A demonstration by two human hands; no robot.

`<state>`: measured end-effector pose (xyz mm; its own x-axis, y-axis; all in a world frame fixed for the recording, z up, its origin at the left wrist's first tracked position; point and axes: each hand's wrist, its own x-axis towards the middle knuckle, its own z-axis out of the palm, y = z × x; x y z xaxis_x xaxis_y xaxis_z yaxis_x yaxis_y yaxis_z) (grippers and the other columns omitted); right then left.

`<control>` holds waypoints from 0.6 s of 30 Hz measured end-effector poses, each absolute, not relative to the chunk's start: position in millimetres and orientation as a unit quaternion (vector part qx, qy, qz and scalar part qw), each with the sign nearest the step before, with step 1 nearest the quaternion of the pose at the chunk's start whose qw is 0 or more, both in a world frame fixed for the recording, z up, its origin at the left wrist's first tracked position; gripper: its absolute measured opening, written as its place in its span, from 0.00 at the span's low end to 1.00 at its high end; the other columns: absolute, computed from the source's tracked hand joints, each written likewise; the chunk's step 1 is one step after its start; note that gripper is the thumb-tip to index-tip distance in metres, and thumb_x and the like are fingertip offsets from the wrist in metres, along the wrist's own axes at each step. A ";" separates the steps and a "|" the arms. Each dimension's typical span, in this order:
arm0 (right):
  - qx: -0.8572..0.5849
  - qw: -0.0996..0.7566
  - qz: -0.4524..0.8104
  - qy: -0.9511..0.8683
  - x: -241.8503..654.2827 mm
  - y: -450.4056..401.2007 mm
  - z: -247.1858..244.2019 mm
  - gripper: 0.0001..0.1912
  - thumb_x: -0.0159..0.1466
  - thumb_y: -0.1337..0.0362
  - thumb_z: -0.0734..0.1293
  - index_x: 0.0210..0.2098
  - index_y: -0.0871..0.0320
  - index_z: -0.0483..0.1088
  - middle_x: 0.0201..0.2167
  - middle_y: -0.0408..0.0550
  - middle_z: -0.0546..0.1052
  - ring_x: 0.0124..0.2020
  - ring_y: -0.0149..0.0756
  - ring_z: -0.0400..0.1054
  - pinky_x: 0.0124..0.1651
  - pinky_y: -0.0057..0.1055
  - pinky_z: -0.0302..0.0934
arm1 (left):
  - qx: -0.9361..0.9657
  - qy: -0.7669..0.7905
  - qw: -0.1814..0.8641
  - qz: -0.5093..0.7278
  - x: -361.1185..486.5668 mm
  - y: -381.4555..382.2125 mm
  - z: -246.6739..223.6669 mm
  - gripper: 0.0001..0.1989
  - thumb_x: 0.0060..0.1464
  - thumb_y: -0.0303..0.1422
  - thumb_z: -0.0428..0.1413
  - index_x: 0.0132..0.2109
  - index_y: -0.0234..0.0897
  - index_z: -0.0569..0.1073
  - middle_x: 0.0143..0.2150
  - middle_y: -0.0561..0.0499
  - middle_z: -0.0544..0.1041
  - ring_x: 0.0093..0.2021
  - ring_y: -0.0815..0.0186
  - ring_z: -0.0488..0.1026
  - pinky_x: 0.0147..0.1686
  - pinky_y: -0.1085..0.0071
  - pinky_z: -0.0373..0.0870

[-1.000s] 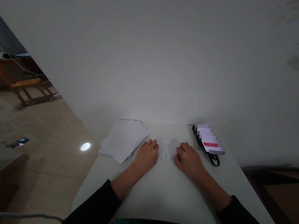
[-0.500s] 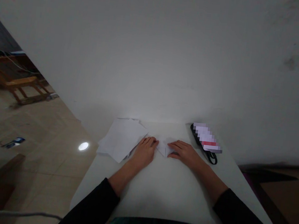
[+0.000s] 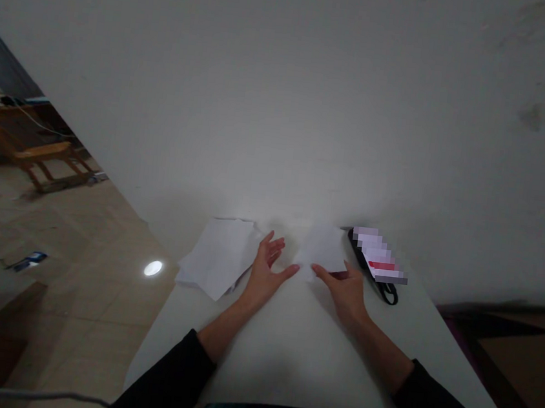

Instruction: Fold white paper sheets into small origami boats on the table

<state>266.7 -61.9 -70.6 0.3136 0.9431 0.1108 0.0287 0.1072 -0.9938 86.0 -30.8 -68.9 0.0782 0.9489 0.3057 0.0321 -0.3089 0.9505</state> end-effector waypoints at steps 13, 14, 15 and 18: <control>-0.548 0.542 0.544 -0.332 262.1 -63.6 -78.4 0.21 0.46 0.53 0.78 0.28 0.64 0.77 0.30 0.56 0.82 0.32 0.47 0.77 0.33 0.38 0.71 | 0.509 0.404 0.583 0.489 94.8 -37.9 -67.2 0.22 0.49 0.44 0.63 0.44 0.30 0.77 0.38 0.44 0.80 0.36 0.63 0.76 0.38 0.68 0.74; -0.539 0.542 0.544 -0.348 268.5 -59.0 -81.1 0.21 0.47 0.52 0.78 0.27 0.64 0.77 0.29 0.56 0.82 0.32 0.47 0.76 0.34 0.38 0.71 | 0.512 0.410 0.576 0.488 93.2 -35.5 -67.1 0.22 0.49 0.44 0.63 0.44 0.30 0.76 0.37 0.44 0.80 0.34 0.64 0.76 0.36 0.69 0.74; -0.515 0.555 0.546 -0.358 274.9 -54.3 -83.1 0.21 0.47 0.52 0.78 0.30 0.64 0.77 0.31 0.55 0.82 0.33 0.46 0.77 0.36 0.37 0.71 | 0.519 0.414 0.567 0.488 91.5 -33.2 -67.1 0.22 0.48 0.44 0.64 0.43 0.30 0.77 0.36 0.45 0.80 0.33 0.65 0.75 0.34 0.70 0.74; -0.454 0.577 0.562 -0.381 291.5 -43.5 -83.2 0.23 0.47 0.53 0.78 0.37 0.61 0.77 0.36 0.53 0.82 0.36 0.44 0.76 0.37 0.37 0.72 | 0.538 0.415 0.546 0.491 87.1 -28.7 -67.7 0.21 0.47 0.45 0.64 0.40 0.29 0.77 0.32 0.47 0.78 0.29 0.67 0.73 0.30 0.72 0.72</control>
<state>291.5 -43.5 -83.2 0.0785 0.9944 -0.0708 -0.3015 -0.0440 -0.9524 87.1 -28.7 -67.7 0.1740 0.9819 0.0748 -0.0896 -0.0598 0.9942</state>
